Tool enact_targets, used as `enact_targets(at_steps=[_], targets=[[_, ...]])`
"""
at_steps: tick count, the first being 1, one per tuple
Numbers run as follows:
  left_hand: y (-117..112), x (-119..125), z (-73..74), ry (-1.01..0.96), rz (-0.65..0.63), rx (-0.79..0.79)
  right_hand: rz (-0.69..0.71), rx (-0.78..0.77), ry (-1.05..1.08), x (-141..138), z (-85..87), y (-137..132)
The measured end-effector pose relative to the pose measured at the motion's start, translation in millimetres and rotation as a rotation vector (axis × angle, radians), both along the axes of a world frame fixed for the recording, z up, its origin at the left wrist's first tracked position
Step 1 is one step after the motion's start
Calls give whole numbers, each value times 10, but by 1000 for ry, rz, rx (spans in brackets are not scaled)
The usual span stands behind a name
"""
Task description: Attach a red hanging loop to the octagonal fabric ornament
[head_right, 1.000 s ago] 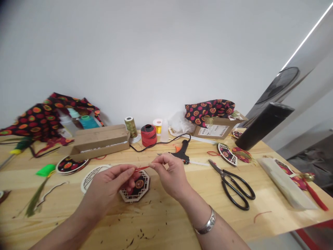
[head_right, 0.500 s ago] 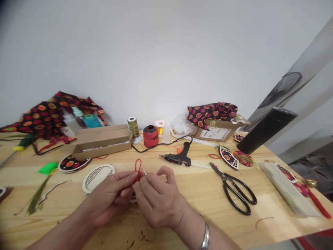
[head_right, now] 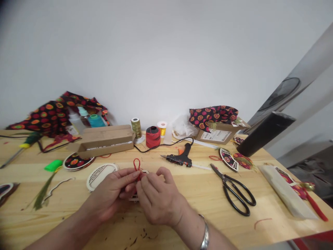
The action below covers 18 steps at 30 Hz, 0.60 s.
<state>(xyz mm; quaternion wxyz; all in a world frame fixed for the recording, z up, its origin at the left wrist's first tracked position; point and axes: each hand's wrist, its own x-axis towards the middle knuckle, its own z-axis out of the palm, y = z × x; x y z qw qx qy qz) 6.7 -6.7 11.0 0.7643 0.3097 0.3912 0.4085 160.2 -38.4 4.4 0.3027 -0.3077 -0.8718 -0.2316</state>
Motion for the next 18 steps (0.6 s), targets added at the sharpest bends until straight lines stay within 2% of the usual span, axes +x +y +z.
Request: enact_targets(at_steps=[2, 4, 6, 8, 10, 12, 14, 18], targets=[[14, -9, -21, 19, 28, 25, -64, -76, -44, 72, 41, -5], [27, -15, -43, 39, 47, 35, -207, -127, -53, 297, 58, -59], [31, -16, -54, 45, 53, 36, -437, -125, -89, 686, 24, -181], [26, -14, -51, 41, 46, 36, -749, -190, -143, 1168, -69, -356], [16, -11, -36, 35, 32, 34, -1071, -387, -149, 1622, -198, -541], [4, -10, -20, 29, 16, 34, -1302, -623, -129, 1940, -324, -687], [-5, -11, -10, 23, 3, 36, -1330, -740, -107, 2087, -405, -770], [-5, -14, -17, 3, -9, 49, -1284, -773, -116, 2056, -389, -768]])
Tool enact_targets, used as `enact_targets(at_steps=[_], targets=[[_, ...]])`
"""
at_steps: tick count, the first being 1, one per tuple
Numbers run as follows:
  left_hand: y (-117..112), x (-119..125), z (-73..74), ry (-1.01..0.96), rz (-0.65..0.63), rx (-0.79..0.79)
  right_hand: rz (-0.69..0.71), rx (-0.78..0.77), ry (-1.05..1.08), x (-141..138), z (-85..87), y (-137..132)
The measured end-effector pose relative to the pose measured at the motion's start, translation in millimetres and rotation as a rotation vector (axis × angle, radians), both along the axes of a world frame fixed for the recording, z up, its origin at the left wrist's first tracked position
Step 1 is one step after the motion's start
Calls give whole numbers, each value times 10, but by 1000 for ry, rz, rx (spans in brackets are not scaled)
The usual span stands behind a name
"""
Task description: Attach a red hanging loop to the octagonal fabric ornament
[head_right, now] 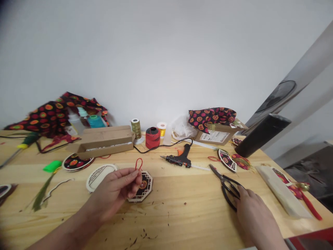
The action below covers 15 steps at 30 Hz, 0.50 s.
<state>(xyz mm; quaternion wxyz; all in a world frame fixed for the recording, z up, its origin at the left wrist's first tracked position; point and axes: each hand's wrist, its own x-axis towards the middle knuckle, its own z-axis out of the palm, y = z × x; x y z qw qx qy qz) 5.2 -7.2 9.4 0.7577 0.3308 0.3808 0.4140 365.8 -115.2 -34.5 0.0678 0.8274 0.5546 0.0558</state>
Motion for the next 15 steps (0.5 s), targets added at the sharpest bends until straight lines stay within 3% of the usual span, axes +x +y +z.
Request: enact_targets(at_steps=[5, 9, 12, 15], targets=[[9, -3, 10, -46, 3, 13, -2, -65, 26, -131, 215, 43], [-7, -8, 48, -124, -15, -62, -127, -116, 166, -302, 436, -17], [-13, -16, 52, -187, -44, -153, -197, -48, 227, -504, 552, -44], [4, -30, 37, -231, -69, -244, -80, 77, 278, -692, 556, -1]])
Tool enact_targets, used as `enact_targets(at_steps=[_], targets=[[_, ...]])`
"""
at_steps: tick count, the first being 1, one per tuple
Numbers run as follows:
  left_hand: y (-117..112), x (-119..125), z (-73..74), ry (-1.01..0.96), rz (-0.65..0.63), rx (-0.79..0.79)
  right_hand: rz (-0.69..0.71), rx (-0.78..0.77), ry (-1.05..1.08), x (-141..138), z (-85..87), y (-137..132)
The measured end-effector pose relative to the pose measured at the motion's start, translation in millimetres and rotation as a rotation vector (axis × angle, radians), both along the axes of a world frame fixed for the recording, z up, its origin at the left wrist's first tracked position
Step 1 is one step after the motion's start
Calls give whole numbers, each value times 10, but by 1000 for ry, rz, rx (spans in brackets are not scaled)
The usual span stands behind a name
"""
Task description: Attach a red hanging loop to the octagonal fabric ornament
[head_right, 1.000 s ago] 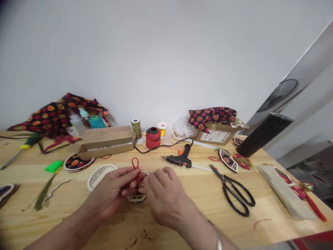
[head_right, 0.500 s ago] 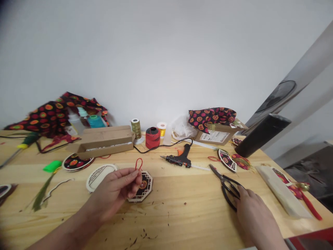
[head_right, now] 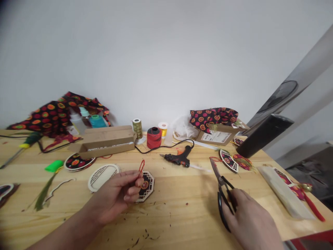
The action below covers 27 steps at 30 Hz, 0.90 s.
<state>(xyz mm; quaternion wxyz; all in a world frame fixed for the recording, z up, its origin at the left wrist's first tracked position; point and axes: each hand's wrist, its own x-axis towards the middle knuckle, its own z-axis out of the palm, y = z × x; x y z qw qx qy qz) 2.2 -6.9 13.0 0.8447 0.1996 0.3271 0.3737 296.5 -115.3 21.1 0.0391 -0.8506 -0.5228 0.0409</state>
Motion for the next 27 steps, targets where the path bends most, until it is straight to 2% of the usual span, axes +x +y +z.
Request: enact_targets(at_steps=[5, 7, 12, 15, 18, 21, 24, 27], targets=[[41, -2, 7, -18, 9, -19, 262, 247, 298, -153, -135, 157], [42, 4, 16, -16, 7, -21, 343, 366, 336, -216, -147, 206], [32, -2, 2, -28, -15, -56, 647, 557, 96, -551, -17, 367], [49, -22, -12, -61, -23, -87, 772, 583, -2, -771, 49, 565], [80, -39, -10, -109, -18, -121, 861, 615, -83, -902, 27, 791], [103, -49, 8, -124, 1, -134, 897, 726, -172, -937, -77, 950], [114, -55, 34, -131, 28, -158, 879, 859, -201, -908, -198, 997], [122, -58, 51, -137, 52, -174, 896, 894, -246, -872, -264, 977]])
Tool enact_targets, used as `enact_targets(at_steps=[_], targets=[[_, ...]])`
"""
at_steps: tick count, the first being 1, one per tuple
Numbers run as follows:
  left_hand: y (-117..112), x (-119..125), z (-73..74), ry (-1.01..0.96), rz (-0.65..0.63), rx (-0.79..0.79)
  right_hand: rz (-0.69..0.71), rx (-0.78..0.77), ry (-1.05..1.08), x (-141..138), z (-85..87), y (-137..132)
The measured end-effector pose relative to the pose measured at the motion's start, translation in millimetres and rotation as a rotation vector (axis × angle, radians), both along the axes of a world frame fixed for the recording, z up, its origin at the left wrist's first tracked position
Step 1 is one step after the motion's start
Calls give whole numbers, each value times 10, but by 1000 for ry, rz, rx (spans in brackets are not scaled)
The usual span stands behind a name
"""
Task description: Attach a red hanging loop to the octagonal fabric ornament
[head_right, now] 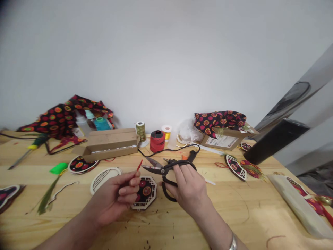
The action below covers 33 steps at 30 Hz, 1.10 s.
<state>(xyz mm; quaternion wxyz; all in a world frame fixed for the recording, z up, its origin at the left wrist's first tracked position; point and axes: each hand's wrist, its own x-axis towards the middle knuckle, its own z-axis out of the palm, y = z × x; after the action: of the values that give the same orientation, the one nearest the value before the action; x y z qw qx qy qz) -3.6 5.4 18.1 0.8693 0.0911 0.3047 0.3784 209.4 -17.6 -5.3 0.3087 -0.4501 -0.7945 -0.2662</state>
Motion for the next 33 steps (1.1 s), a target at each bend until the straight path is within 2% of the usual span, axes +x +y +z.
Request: enact_targets(at_steps=[11, 19, 33], targets=[[16, -16, -49, -2, 5, 28, 41, -24, -86, -11, -16, -10], [-19, 14, -81, 78, 5, 185, 49, -47, -74, -7, -54, -19], [-42, 22, -70, 150, 26, 265, 52, -15, -80, -5, -12, -32]])
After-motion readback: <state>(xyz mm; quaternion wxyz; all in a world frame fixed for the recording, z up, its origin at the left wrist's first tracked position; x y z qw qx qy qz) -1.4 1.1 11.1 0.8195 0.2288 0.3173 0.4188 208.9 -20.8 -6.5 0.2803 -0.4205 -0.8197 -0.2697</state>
